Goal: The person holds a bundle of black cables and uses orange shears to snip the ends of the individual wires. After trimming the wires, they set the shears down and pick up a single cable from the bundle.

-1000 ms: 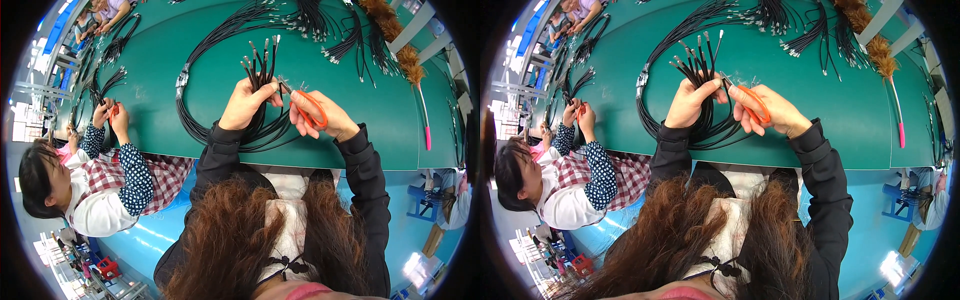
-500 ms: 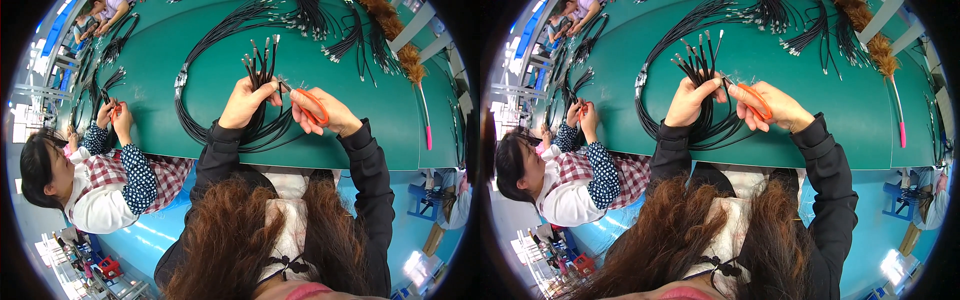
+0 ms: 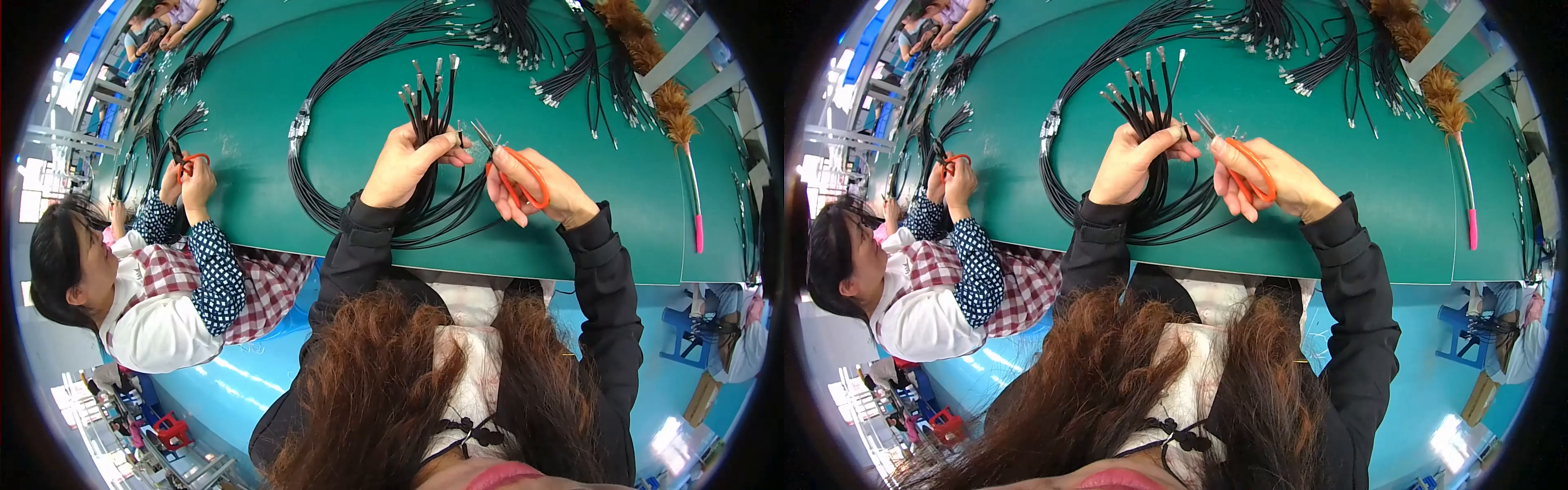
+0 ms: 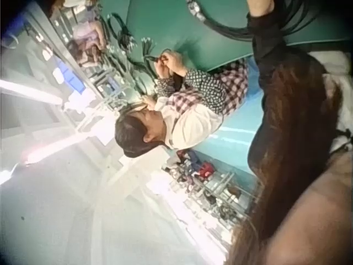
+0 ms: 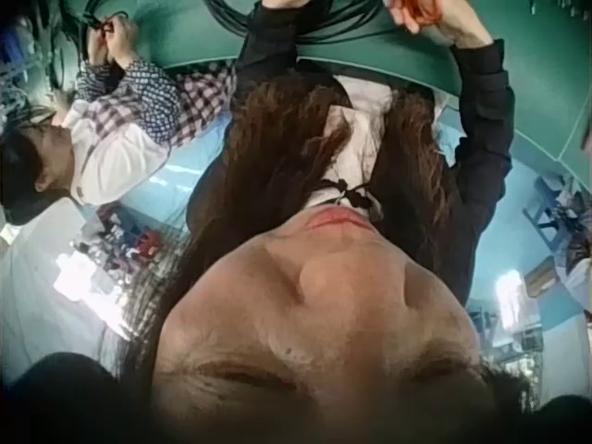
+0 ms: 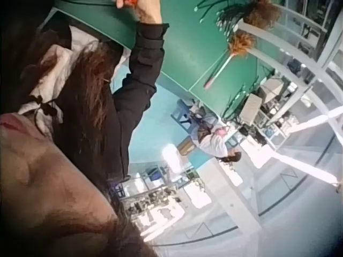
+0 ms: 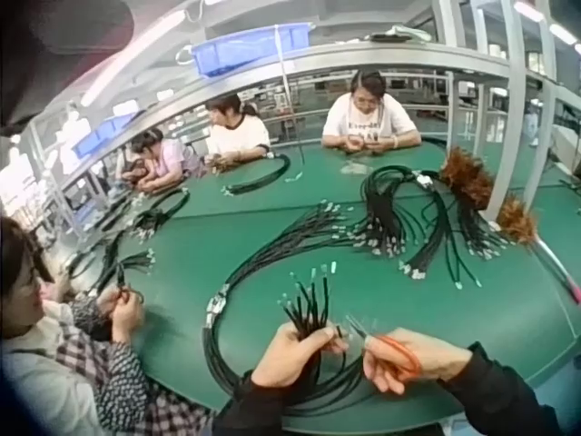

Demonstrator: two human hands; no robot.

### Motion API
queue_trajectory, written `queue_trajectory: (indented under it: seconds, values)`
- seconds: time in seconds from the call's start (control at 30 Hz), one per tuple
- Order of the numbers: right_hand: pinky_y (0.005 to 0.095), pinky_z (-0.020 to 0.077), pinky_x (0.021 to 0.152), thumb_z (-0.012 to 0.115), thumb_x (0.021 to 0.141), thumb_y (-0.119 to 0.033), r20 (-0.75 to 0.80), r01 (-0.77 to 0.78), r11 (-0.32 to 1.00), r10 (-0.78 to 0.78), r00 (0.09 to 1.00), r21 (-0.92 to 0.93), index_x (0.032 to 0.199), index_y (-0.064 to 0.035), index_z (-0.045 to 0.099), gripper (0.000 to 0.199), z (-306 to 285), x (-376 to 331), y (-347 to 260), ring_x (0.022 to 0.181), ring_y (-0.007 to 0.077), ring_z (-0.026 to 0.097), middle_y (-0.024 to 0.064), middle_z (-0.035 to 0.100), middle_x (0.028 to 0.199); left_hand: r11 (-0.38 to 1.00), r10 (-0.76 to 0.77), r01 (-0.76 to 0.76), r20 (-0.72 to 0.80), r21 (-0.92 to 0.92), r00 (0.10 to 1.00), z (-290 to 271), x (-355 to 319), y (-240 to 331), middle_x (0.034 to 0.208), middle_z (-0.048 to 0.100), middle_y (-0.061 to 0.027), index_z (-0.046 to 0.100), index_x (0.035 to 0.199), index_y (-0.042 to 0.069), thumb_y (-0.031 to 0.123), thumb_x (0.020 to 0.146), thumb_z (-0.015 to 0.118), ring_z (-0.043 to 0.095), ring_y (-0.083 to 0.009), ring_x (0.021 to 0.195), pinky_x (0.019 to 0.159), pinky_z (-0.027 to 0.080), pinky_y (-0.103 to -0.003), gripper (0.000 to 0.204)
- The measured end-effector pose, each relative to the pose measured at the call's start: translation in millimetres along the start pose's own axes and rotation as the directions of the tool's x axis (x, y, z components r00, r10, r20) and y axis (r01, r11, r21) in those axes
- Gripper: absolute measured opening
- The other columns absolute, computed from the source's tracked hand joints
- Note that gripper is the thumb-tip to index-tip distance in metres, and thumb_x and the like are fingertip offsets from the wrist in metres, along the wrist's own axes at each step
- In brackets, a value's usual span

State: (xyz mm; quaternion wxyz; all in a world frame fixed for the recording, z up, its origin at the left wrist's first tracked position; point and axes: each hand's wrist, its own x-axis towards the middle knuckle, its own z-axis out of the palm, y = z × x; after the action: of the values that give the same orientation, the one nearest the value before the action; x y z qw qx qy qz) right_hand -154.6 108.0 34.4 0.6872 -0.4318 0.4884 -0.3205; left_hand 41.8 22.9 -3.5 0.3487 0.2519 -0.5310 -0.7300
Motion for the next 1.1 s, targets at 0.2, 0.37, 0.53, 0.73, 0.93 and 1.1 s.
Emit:
queue_trajectory:
  seconds: [0.2,0.37,0.53,0.73,0.93,1.1]
  values:
    - [0.0195,0.0373,0.037,0.045,0.092,-0.054,0.064,-0.025,0.999,0.027,0.998,-0.033,0.070,-0.0012,0.057,0.059,2.6,-1.2,3.4,0.037,0.0105,0.052,0.0074,0.056,0.051,1.000,-0.012,0.012,-0.005,0.004,1.000,-2.3,-1.0,-1.3,0.092,0.066,-0.0139,0.060,0.098,-0.006,0.012,0.090,0.056,0.066,-0.0204,0.081,0.074,0.053,-0.030,0.020]
    - [0.0206,0.0382,0.037,0.046,0.092,-0.054,0.061,-0.048,0.997,0.051,0.997,-0.061,0.068,-0.0008,0.057,0.059,3.4,3.2,5.6,0.036,0.0106,0.051,0.0076,0.056,0.052,1.000,-0.019,0.019,0.005,0.011,1.000,-0.3,-1.9,0.9,0.086,0.066,-0.0121,0.061,0.097,-0.004,0.013,0.091,0.056,0.066,-0.0192,0.081,0.074,0.053,-0.030,0.018]
    - [0.0205,0.0383,0.035,0.049,0.091,-0.053,0.052,-0.039,0.997,0.042,0.998,-0.062,0.067,-0.0004,0.056,0.058,4.5,7.9,6.1,0.035,0.0104,0.050,0.0072,0.056,0.051,1.000,-0.029,0.029,-0.012,0.003,0.999,-0.5,-3.8,0.0,0.086,0.066,-0.0122,0.061,0.096,-0.004,0.014,0.090,0.057,0.066,-0.0186,0.080,0.074,0.053,-0.029,0.019]
    - [0.0195,0.0369,0.033,0.054,0.090,-0.049,0.030,-0.014,0.995,0.017,0.999,-0.094,0.065,-0.0008,0.056,0.055,2.7,10.5,6.8,0.034,0.0089,0.049,0.0062,0.056,0.051,0.999,-0.035,0.035,-0.002,-0.011,0.999,1.8,-4.3,4.8,0.085,0.067,-0.0126,0.061,0.096,-0.004,0.014,0.090,0.058,0.066,-0.0177,0.078,0.073,0.053,-0.028,0.020]
    - [0.0189,0.0351,0.032,0.057,0.089,-0.047,0.009,-0.003,0.994,0.004,1.000,-0.105,0.064,-0.0019,0.056,0.051,5.3,10.0,2.4,0.032,0.0073,0.047,0.0043,0.055,0.049,1.000,-0.029,0.029,-0.004,0.005,1.000,1.5,-4.4,5.6,0.083,0.067,-0.0125,0.062,0.095,-0.004,0.014,0.090,0.058,0.065,-0.0175,0.077,0.072,0.053,-0.028,0.020]
    - [0.0187,0.0340,0.031,0.058,0.089,-0.046,0.001,0.013,0.991,-0.013,1.000,-0.137,0.062,-0.0028,0.055,0.051,4.2,11.9,4.3,0.032,0.0071,0.046,0.0038,0.054,0.047,0.999,-0.043,0.043,0.008,-0.024,0.999,-1.4,-1.2,4.1,0.089,0.066,-0.0135,0.059,0.098,-0.007,0.009,0.088,0.059,0.066,-0.0190,0.078,0.071,0.054,-0.029,0.018]
